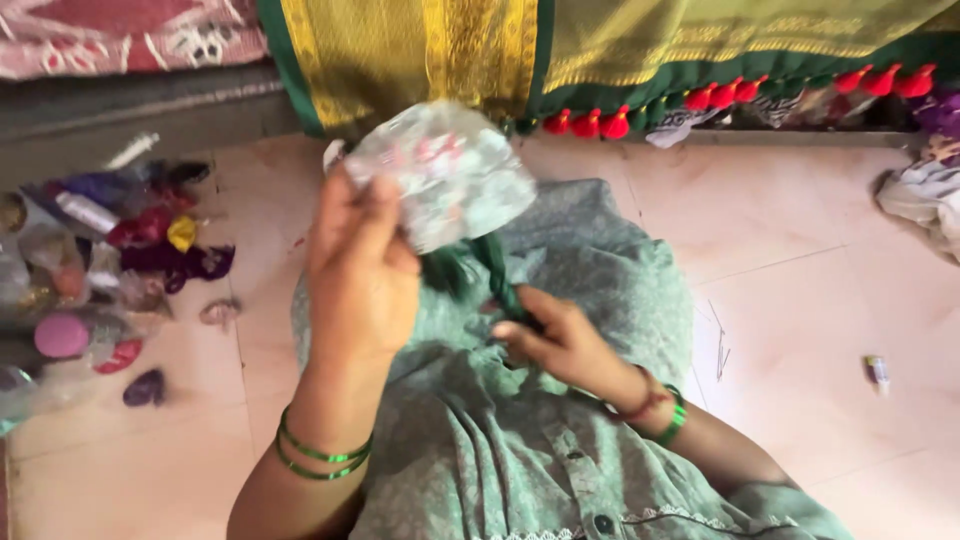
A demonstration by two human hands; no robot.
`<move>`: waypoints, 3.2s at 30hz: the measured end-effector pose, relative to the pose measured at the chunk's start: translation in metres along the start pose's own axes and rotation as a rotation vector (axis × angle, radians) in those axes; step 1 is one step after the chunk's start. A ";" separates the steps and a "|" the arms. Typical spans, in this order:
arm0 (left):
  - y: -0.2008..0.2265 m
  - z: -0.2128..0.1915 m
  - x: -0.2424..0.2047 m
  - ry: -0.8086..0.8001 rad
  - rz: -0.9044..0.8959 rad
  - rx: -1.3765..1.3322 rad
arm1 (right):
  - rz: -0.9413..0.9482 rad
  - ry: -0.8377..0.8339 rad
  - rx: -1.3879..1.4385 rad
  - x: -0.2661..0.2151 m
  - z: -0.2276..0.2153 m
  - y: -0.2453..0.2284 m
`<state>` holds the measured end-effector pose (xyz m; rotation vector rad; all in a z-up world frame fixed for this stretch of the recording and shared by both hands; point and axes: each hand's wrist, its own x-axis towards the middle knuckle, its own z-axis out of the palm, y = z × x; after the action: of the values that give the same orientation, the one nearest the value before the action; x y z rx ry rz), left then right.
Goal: The person sits on the floor with a green and gold fabric border across their lap, cuts loose threads from red tassels using scissors, combs the tassel fibers with a blue comb, and handles a green ribbon while threading a needle.
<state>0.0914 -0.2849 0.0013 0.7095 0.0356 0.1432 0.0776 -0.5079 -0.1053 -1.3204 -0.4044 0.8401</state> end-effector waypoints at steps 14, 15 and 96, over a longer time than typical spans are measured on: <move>-0.107 -0.054 -0.020 -0.353 -0.243 0.295 | 0.081 0.645 0.731 0.028 -0.012 -0.024; -0.099 -0.053 -0.018 -0.351 -0.244 0.300 | 0.081 0.643 0.735 0.028 -0.017 -0.010; -0.144 -0.071 -0.025 -0.321 0.205 1.559 | -0.079 0.480 -0.219 -0.002 -0.037 0.036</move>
<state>0.0782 -0.3501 -0.1465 2.2882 -0.2658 0.1832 0.0903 -0.5338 -0.1483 -1.6440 -0.1683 0.3979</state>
